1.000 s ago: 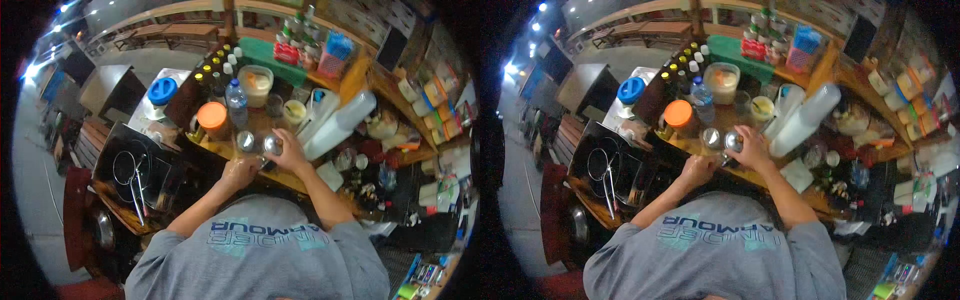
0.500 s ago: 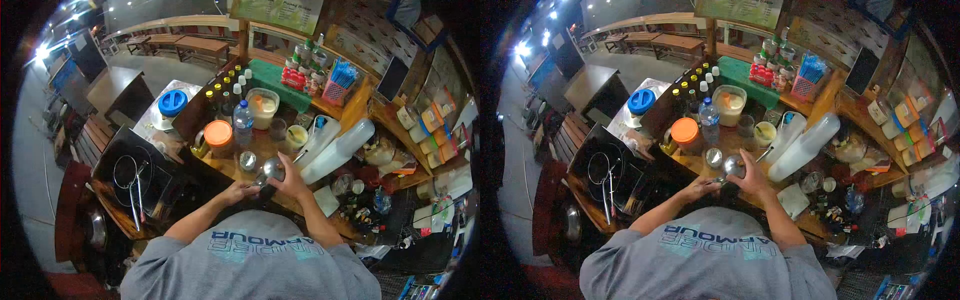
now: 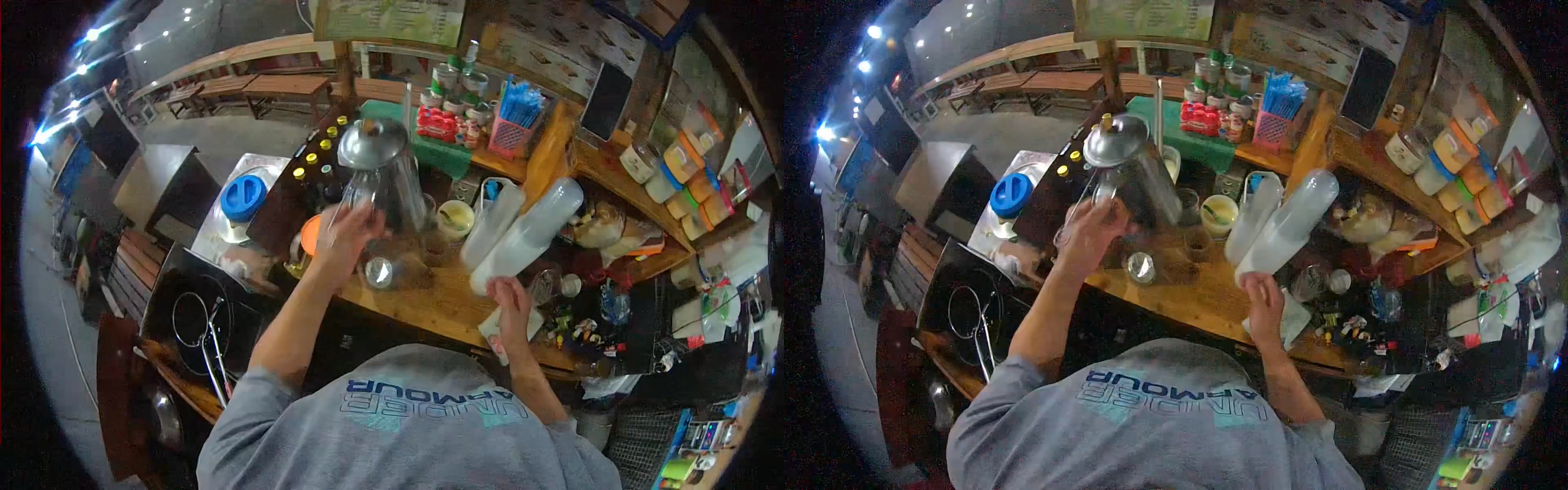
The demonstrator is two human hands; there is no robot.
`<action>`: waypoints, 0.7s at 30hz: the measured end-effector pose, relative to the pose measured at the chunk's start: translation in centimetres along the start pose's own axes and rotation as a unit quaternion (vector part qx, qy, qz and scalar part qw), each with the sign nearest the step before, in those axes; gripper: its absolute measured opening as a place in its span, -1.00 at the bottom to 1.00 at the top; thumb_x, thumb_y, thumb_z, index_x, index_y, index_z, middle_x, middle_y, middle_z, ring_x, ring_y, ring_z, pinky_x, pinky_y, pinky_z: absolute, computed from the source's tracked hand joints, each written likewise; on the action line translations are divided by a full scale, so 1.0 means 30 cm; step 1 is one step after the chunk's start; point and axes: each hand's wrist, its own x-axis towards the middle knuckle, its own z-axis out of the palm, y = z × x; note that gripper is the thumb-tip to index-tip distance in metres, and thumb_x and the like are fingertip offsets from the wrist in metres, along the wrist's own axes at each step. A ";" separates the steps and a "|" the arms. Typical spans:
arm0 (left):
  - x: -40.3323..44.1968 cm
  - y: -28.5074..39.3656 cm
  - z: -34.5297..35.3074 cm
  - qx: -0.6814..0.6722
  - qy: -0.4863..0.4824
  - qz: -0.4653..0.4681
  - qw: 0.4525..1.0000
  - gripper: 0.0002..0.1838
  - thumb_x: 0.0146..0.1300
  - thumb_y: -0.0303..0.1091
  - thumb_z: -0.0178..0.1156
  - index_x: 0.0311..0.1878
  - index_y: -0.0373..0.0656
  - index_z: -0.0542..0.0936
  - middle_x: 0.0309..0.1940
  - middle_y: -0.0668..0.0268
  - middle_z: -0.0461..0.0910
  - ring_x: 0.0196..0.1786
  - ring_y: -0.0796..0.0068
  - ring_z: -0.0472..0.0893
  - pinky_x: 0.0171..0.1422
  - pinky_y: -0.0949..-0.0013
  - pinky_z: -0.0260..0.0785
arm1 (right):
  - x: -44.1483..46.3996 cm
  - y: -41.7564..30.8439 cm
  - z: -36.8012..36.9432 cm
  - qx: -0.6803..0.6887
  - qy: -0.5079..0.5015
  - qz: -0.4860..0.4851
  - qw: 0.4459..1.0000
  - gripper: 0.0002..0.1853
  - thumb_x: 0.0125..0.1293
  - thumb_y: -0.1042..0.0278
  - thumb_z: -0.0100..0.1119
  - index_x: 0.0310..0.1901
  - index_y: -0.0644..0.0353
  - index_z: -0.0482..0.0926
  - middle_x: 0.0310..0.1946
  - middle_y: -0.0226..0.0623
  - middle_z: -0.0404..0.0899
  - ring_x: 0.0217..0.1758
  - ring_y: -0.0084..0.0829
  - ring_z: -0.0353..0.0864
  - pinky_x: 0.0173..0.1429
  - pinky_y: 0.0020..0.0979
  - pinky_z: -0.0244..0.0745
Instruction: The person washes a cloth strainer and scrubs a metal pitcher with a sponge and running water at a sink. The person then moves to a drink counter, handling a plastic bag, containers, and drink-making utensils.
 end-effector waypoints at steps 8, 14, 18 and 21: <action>0.686 -0.233 -0.001 0.108 0.078 0.037 0.990 -0.74 0.37 -0.10 0.21 -0.23 -0.10 0.58 -0.43 0.38 0.54 -0.34 0.54 0.54 -0.31 0.22 0.47 | -0.211 0.130 -0.162 -0.087 0.019 0.159 0.983 -0.73 0.39 0.21 0.21 -0.12 0.30 0.60 -0.27 -0.32 0.64 -0.18 -0.49 0.61 -0.05 -0.42 0.50; 0.946 -0.249 0.049 0.082 0.208 0.042 0.974 -0.79 0.32 -0.23 0.20 -0.36 -0.16 0.60 -0.57 0.39 0.53 -0.62 0.53 0.45 -0.58 0.33 0.28 | -0.335 0.119 -0.213 -0.197 0.100 0.119 0.968 -0.75 0.32 0.29 0.27 -0.24 0.38 0.61 -0.41 -0.27 0.63 -0.37 -0.47 0.57 -0.26 -0.39 0.47; 1.100 -0.257 0.062 0.074 0.254 0.064 0.962 -0.81 0.29 -0.28 0.16 -0.42 -0.12 0.55 -0.60 0.39 0.50 -0.64 0.53 0.43 -0.62 0.37 0.23 | -0.415 0.114 -0.289 -0.325 0.096 0.167 0.926 -0.78 0.31 0.31 0.24 -0.15 0.30 0.63 -0.34 -0.16 0.68 -0.30 -0.36 0.67 -0.20 -0.36 0.52; 1.253 -0.317 -0.009 0.044 0.181 0.077 0.979 -0.83 0.29 -0.23 0.21 -0.34 -0.09 0.54 -0.59 0.36 0.46 -0.60 0.42 0.43 -0.54 0.32 0.29 | -0.467 0.132 -0.318 -0.339 0.105 0.180 0.918 -0.78 0.31 0.33 0.23 -0.14 0.31 0.62 -0.31 -0.09 0.68 -0.27 -0.27 0.71 -0.19 -0.33 0.55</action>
